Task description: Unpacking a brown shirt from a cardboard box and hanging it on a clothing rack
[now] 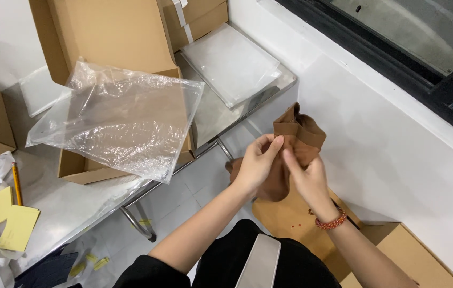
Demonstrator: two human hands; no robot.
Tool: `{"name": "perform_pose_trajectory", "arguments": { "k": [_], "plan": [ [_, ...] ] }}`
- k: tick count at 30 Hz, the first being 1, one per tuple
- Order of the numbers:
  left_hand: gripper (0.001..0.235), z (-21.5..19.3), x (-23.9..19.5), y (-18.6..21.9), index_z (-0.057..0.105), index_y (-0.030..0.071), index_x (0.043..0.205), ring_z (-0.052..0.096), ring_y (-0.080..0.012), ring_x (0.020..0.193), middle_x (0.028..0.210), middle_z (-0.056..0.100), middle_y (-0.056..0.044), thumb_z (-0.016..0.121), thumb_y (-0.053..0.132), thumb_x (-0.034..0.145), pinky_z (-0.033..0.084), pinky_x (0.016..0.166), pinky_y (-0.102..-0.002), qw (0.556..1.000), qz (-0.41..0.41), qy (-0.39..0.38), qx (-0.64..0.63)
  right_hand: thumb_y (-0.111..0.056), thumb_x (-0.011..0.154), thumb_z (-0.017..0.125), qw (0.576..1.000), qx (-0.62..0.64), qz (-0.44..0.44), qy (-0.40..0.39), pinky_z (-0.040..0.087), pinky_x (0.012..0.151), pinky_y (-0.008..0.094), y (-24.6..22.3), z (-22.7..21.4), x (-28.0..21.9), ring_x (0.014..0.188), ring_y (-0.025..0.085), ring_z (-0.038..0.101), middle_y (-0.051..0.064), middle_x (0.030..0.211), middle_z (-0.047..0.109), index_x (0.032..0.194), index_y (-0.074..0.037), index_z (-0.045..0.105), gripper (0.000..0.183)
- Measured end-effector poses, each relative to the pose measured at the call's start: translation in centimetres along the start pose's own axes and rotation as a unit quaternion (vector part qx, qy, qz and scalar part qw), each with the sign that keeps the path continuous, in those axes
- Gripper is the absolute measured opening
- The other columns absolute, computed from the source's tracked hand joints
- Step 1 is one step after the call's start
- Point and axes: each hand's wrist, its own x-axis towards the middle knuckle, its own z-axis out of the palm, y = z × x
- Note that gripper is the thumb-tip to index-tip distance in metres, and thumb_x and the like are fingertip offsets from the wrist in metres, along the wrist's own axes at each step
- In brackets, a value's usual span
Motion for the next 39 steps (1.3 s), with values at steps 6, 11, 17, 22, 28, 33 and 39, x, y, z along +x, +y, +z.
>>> {"name": "perform_pose_trajectory", "arguments": {
  "k": [6,11,17,22,28,33,39],
  "plan": [
    [0.02,-5.7,1.5,-2.0,0.075,0.009,0.109,0.067,-0.0134,0.083,0.088,0.07,-0.004,0.069,0.028,0.108,0.06,0.076,-0.028,0.995,0.079,-0.017,0.052,-0.016,0.118,0.059,1.0,-0.004,-0.027,0.006,0.052,0.091,0.035,-2.5,-4.3,3.3,0.1,0.013,0.063,0.007,0.098,0.072,0.116,-0.006,0.072,0.016],
    [0.023,-10.5,-1.9,5.6,0.067,0.007,0.117,0.063,-0.0139,0.086,0.092,0.065,-0.003,0.056,0.027,0.113,0.062,0.077,-0.031,0.991,0.083,0.035,0.102,-0.012,0.117,0.065,0.998,-0.031,-0.045,-0.006,0.051,0.091,0.033,1.7,-7.2,6.6,0.101,0.012,0.059,0.005,0.101,0.072,0.12,-0.008,0.076,0.012],
    [0.023,-16.5,-6.6,9.7,0.05,0.017,0.095,0.04,-0.0058,0.071,0.078,0.044,0.007,0.048,0.029,0.115,0.035,0.066,-0.024,0.978,0.079,0.108,0.159,-0.011,0.109,0.073,0.996,-0.074,-0.024,-0.052,0.044,0.081,0.022,-9.0,-4.3,7.2,0.089,0.005,0.05,-0.006,0.093,0.056,0.115,-0.006,0.077,0.008],
    [0.02,-19.4,-11.9,11.8,0.06,0.018,0.098,0.046,-0.0043,0.08,0.083,0.051,0.009,0.053,0.031,0.112,0.036,0.074,-0.021,0.964,0.039,0.187,0.182,-0.019,0.11,0.07,0.98,-0.089,-0.038,-0.171,0.022,0.067,0.025,-10.7,-0.7,8.4,0.076,0.01,0.025,-0.009,0.077,0.025,0.074,-0.012,0.042,0.046],
    [0.019,-22.5,-20.8,13.5,0.061,0.016,0.1,0.051,-0.0057,0.092,0.094,0.056,0.008,0.055,0.031,0.11,0.038,0.088,-0.023,0.937,0.004,0.267,0.224,-0.025,0.11,0.07,0.927,-0.087,-0.059,-0.359,0.039,0.072,0.023,-13.1,6.9,8.0,0.078,0.006,0.048,-0.007,0.079,0.057,0.091,-0.007,0.073,0.026],
    [0.032,-23.9,-29.6,16.1,0.051,0.012,0.088,0.022,-0.0144,0.047,0.075,0.033,-0.001,0.059,0.033,0.11,0.015,0.03,-0.029,0.91,-0.072,0.408,0.029,-0.011,0.099,0.069,0.864,-0.026,0.09,-0.495,0.06,0.07,0.041,-18.2,14.1,4.5,0.093,0.026,0.072,0.017,0.107,0.08,0.122,0.005,0.078,0.03],
    [0.024,-29.7,-38.1,14.3,0.073,0.016,0.095,0.055,-0.0032,0.09,0.09,0.066,0.009,0.064,0.036,0.104,0.04,0.085,-0.021,0.794,0.012,0.572,0.204,0.005,0.097,0.065,0.778,-0.017,0.155,-0.609,0.064,0.065,0.067,-24.8,21.7,-1.1,0.093,0.041,0.071,0.027,0.107,0.076,0.123,0.013,0.076,0.029]
  ]
}}
